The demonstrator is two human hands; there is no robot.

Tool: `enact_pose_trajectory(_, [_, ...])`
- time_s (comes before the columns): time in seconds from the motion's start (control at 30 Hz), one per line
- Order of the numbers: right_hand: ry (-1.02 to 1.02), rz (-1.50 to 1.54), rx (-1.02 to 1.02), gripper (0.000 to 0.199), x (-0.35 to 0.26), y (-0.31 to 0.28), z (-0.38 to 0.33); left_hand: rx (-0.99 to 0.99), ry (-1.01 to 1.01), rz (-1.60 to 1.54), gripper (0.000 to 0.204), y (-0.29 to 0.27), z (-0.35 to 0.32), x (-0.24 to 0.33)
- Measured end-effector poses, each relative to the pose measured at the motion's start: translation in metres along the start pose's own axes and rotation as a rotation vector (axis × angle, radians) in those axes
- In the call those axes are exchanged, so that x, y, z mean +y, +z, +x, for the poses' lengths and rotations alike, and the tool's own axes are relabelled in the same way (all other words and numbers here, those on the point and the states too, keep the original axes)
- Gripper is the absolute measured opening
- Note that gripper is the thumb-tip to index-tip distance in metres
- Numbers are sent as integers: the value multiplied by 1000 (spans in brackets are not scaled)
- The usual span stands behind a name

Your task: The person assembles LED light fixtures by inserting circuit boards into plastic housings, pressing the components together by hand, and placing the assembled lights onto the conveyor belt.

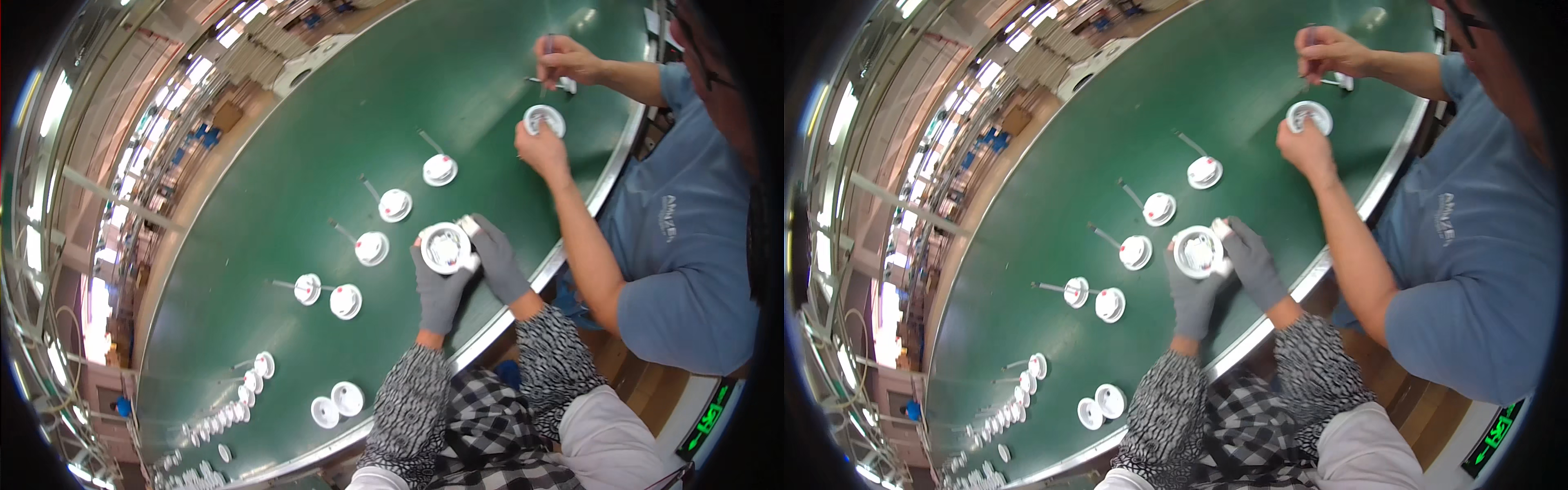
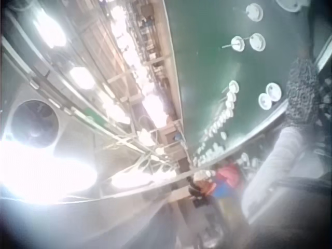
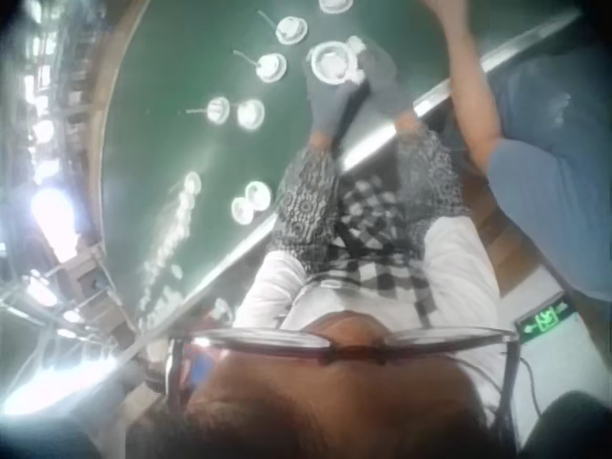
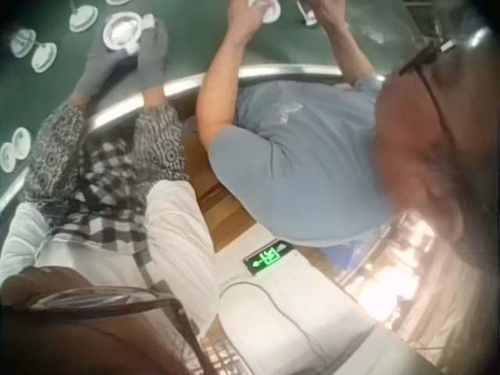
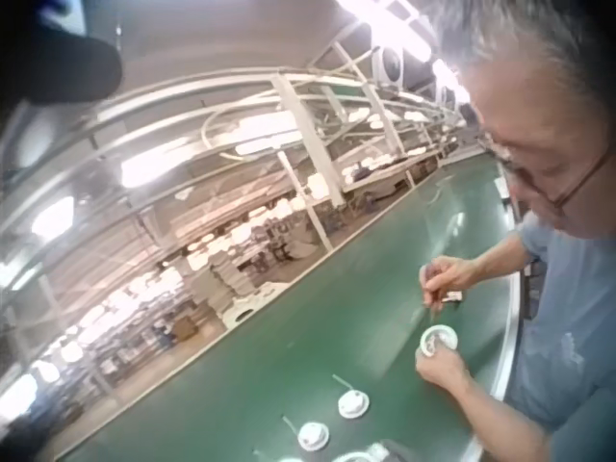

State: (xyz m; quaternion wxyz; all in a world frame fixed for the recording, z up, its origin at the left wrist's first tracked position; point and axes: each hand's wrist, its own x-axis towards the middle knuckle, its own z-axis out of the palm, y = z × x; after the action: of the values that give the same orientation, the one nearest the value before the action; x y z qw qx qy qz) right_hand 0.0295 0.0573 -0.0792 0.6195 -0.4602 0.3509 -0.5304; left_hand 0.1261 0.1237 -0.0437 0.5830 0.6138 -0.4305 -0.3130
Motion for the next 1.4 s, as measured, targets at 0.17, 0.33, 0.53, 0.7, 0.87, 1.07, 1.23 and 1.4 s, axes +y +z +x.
enact_pose_trajectory(0.17, [335,-99,-680,23,-83,27,-62,-297,-194,27,92,-102,-80,77])
enact_pose_trajectory(0.33, [729,-81,-980,25,-108,69,-104,-307,-157,-79,95,-158,-158,84])
enact_pose_trajectory(0.53, [936,16,-1055,24,-94,117,-149,125,-226,-173,89,-168,-226,72])
enact_pose_trajectory(0.7, [1034,1,-1167,22,-84,174,-190,234,-197,-433,82,-217,-257,85])
enact_pose_trajectory(0.87, [831,101,-1304,38,-82,214,-241,584,-14,-201,82,-262,-316,119])
enact_pose_trajectory(1.07, [537,-118,-1520,27,-84,258,-254,1363,145,176,66,-390,-379,193])
enact_pose_trajectory(1.23, [470,-371,-1620,18,-92,283,-280,1619,294,105,57,-449,-442,204])
enact_pose_trajectory(1.4, [-81,-319,-1736,8,-39,271,-275,1840,315,913,68,-525,-522,207])
